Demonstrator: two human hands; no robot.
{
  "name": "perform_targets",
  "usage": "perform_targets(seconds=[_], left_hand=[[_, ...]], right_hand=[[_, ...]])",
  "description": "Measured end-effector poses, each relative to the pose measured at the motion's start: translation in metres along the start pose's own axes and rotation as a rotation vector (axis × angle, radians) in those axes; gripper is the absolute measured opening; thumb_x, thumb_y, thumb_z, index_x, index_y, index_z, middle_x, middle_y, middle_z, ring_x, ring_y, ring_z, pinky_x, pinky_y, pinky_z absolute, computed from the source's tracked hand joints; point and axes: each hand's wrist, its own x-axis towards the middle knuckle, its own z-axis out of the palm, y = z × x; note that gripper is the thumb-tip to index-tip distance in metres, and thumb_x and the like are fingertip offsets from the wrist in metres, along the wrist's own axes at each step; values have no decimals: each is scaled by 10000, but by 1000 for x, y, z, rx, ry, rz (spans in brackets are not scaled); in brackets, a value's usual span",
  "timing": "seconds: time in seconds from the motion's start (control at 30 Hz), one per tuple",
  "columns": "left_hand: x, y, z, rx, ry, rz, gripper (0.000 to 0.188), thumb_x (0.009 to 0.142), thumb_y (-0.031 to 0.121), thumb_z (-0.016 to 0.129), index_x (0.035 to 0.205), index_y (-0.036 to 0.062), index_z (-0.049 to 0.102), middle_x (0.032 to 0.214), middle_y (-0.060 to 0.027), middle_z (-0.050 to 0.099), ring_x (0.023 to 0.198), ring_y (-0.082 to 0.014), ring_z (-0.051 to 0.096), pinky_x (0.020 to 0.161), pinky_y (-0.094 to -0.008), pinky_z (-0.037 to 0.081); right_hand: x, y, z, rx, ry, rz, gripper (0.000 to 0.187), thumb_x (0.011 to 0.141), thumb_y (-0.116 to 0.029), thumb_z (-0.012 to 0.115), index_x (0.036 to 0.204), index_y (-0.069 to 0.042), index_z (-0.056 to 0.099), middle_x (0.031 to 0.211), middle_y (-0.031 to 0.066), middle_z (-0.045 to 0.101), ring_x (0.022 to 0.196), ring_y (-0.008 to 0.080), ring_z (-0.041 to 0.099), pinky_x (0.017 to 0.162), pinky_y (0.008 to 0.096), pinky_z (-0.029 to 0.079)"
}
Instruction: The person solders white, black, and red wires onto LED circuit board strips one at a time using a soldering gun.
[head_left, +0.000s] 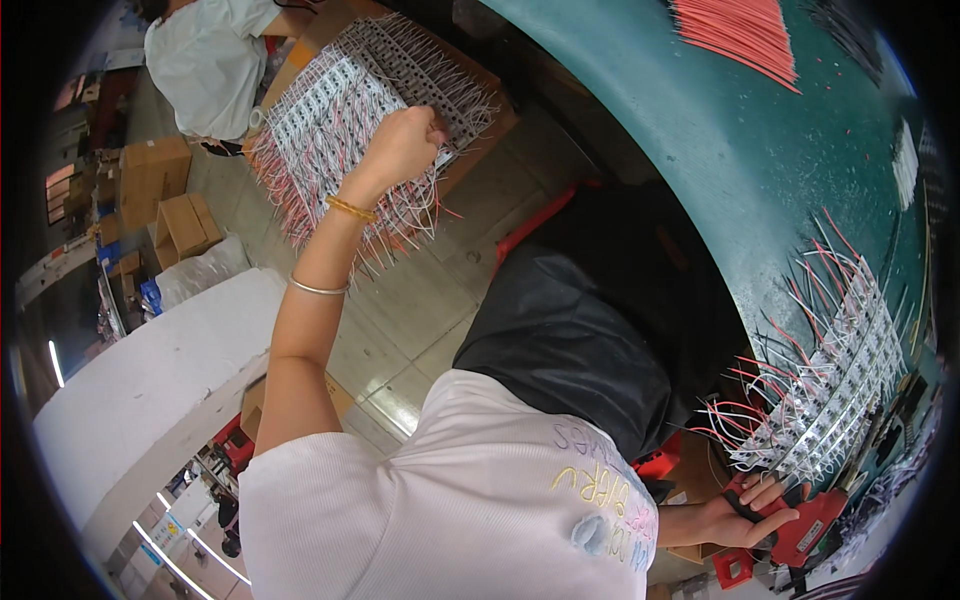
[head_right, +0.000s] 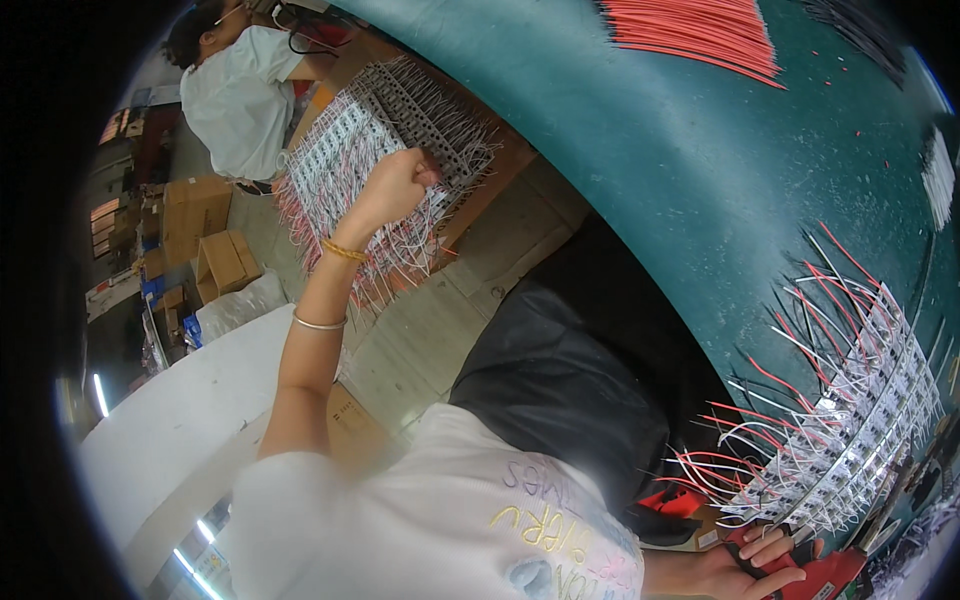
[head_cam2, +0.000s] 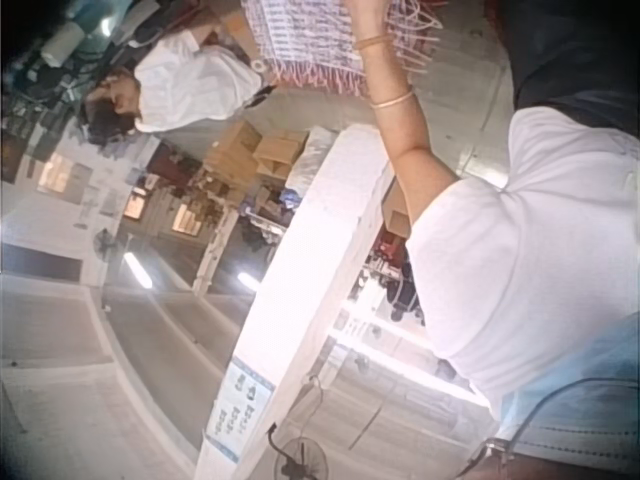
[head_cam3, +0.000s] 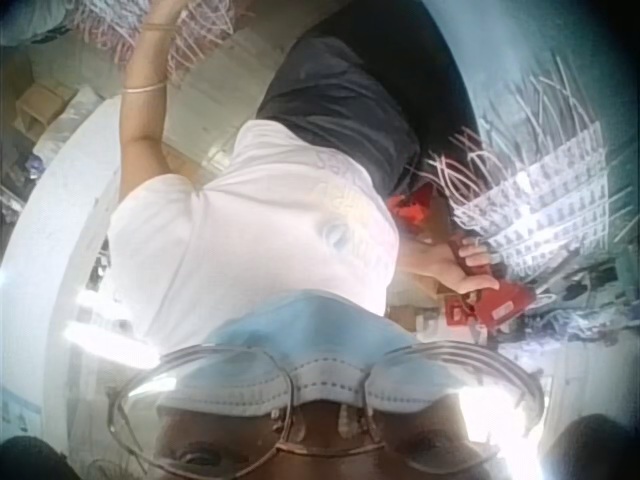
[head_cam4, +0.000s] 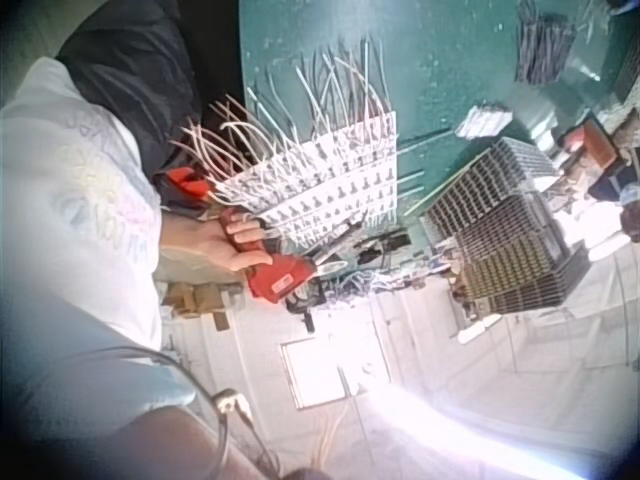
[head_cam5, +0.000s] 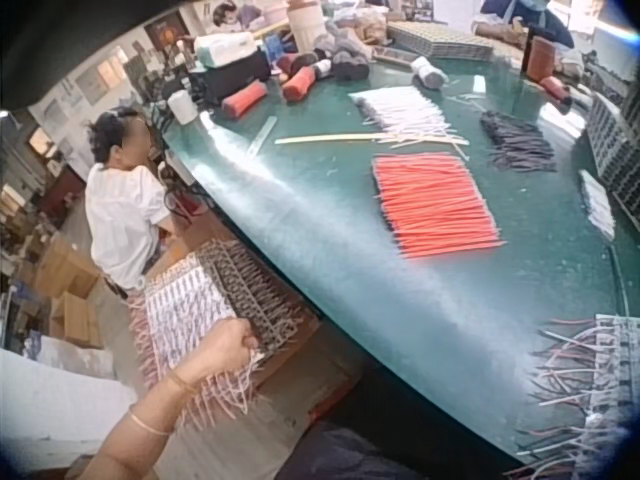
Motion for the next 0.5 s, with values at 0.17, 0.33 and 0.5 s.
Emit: perform_targets(seconds=[0.17,0.33,0.5], left_hand=[[-1,3,-6,-78,-30,-31,133,751,-4,536,847,-61,607,765,-199,634,747,-308,631,664,-348,475],[-1,3,-7,-90,-37,-23,120,765,20,566,836,-70,603,742,-183,633,724,-256,636,653,-327,475],[-1,5,-9,-80,-19,-36,153,708,44,548,812,-35,628,727,-214,621,732,-354,618,658,-403,474]], right_hand=[[-1,0,2,6,2,5,385,965,-296,416,1241,-27,401,554,-34,236,489,61,237,511,217,240],[-2,-1,1,-4,8,5,389,966,-310,407,1228,-22,408,552,-34,239,488,61,236,506,219,236],[0,0,-3,7,22,19,390,966,-319,402,1205,-12,426,547,-35,241,487,65,236,504,219,234]])
